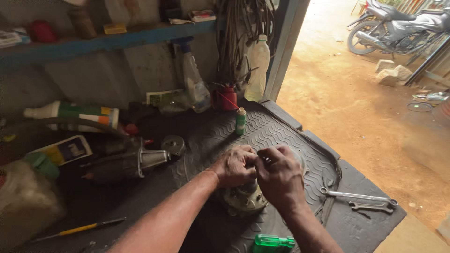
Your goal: The person works on a metal component by hand, using a small green tool to adjust internal parts and handling several small screws and metal plates on a workbench.
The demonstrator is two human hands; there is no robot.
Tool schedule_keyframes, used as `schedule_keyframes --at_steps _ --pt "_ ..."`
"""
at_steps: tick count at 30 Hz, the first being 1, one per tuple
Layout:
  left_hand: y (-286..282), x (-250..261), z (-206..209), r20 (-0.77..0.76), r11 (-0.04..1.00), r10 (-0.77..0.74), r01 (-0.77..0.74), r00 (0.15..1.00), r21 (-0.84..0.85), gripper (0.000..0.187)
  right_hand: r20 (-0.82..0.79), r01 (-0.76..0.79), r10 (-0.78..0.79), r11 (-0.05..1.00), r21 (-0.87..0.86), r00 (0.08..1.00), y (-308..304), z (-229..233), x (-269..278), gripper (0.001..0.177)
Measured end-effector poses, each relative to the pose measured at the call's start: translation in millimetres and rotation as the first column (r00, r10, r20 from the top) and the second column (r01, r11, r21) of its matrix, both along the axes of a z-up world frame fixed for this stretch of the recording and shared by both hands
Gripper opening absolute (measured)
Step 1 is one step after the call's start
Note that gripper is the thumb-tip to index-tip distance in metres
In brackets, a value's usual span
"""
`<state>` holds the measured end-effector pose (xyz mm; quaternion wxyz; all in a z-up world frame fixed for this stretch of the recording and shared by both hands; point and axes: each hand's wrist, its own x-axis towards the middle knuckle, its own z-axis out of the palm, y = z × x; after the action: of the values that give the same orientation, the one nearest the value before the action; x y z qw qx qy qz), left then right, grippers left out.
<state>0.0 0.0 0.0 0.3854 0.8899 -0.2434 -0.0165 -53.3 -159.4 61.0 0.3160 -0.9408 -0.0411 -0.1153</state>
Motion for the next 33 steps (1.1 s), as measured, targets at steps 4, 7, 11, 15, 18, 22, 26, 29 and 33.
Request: schedule_keyframes --at_steps 4,7,11,15,18,22,26,29,33 --pt "-7 -15 12 0.137 0.988 0.062 -0.080 0.989 0.129 0.032 0.246 -0.102 0.032 0.956 0.275 0.969 -5 -33 -10 0.025" --pt "-24 -27 19 0.145 0.975 0.177 -0.194 0.973 0.111 0.026 0.350 -0.198 -0.003 0.820 0.537 0.937 -2 -49 -6 0.026" --pt "-34 -40 19 0.214 0.937 0.315 -0.339 0.925 0.083 0.018 0.126 -0.097 -0.029 0.480 0.872 0.992 2 -66 9 0.029" --pt "-37 -42 20 0.132 0.925 0.370 -0.378 0.920 0.038 0.019 0.055 -0.076 0.084 0.262 0.962 0.995 -8 -69 32 0.034" --pt "-36 -39 18 0.175 0.922 0.372 -0.385 0.912 0.045 0.019 0.046 -0.074 0.120 0.238 0.969 0.992 -7 -69 37 0.031" --pt "-39 -37 10 0.259 0.916 0.364 -0.394 0.895 0.072 0.015 -0.032 0.024 0.049 0.148 0.989 0.998 -5 -72 23 0.030" --pt "-37 -40 9 0.243 0.921 0.360 -0.385 0.901 0.064 0.018 -0.024 0.024 -0.002 0.207 0.978 1.000 1 -66 12 0.031" --pt "-36 -37 13 0.204 0.924 0.348 -0.371 0.915 0.089 0.021 0.032 -0.051 0.052 0.408 0.912 0.998 -3 -56 16 0.029" --pt "-37 -36 10 0.233 0.923 0.360 -0.382 0.903 0.054 0.015 -0.174 0.163 0.059 0.161 0.973 0.983 -6 -55 24 0.022"
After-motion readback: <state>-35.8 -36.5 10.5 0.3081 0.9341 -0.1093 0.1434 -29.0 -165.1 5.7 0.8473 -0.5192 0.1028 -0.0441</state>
